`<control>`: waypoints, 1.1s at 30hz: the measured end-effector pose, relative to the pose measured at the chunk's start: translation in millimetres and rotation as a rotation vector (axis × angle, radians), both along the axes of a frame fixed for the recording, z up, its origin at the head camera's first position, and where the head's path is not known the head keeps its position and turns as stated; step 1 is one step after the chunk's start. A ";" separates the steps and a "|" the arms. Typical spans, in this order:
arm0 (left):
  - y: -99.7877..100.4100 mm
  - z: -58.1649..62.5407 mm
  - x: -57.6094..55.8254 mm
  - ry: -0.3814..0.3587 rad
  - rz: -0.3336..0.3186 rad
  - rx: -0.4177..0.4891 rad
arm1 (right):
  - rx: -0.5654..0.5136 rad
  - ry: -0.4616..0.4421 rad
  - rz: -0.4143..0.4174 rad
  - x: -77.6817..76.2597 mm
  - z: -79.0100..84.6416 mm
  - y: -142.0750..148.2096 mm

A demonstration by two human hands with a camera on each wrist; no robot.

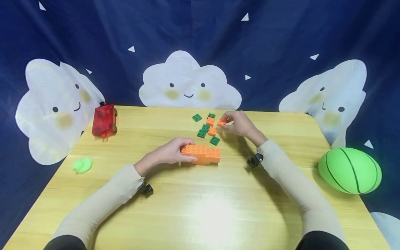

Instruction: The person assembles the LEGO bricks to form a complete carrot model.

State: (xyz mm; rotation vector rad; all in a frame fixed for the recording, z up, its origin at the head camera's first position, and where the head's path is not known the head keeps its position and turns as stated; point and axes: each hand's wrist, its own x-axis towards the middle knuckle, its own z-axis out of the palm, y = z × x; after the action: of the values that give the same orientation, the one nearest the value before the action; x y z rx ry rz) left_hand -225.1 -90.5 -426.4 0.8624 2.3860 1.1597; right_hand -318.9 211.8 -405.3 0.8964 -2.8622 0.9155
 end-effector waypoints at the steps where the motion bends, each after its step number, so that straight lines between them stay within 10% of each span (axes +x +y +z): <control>1: -0.1 -0.2 0.1 0.002 0.000 0.000 | -0.019 -0.002 0.010 5.5 3.8 -0.1; 15: -1.7 0.0 0.5 0.016 0.005 0.012 | -0.174 -0.099 0.303 77.4 27.2 -14.6; 33: -1.9 -1.5 0.2 0.025 -0.004 0.015 | -0.111 -0.082 0.351 92.7 21.6 -22.1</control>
State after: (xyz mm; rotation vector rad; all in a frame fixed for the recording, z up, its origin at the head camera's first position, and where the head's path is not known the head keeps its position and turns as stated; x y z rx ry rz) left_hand -224.9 -92.4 -427.9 0.8906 2.3973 1.1736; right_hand -226.2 189.7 -383.7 1.4078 -2.7312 1.1489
